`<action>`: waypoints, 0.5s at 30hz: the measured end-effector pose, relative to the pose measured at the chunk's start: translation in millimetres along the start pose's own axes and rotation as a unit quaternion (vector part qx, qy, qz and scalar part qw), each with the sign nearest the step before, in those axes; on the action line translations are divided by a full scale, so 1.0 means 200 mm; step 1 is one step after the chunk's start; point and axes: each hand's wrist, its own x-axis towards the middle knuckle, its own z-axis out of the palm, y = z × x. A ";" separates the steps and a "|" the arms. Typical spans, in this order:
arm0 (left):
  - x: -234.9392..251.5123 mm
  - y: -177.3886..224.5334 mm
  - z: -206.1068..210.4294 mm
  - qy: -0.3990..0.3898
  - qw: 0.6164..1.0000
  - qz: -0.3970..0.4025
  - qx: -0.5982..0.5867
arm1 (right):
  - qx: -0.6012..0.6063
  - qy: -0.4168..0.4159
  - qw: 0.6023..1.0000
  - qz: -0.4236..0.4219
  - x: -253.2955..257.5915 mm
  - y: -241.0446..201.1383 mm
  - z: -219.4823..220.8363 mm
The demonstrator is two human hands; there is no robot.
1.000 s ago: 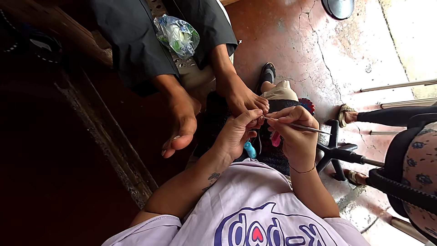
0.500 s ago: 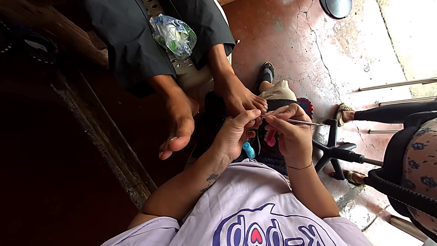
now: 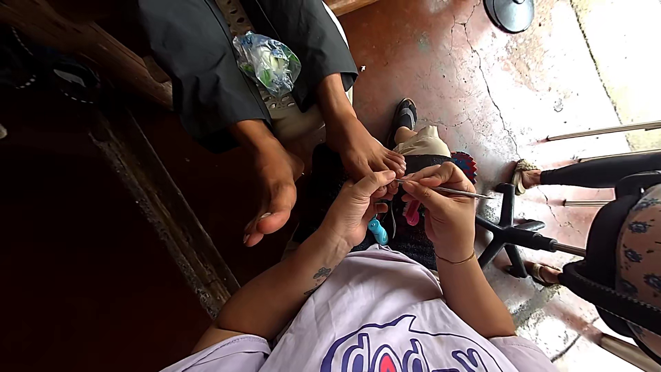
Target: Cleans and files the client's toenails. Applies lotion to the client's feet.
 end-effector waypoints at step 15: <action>0.01 0.00 -0.04 -0.033 0.998 0.030 0.052 | -0.055 -0.027 0.994 -0.089 -0.05 0.03 -0.02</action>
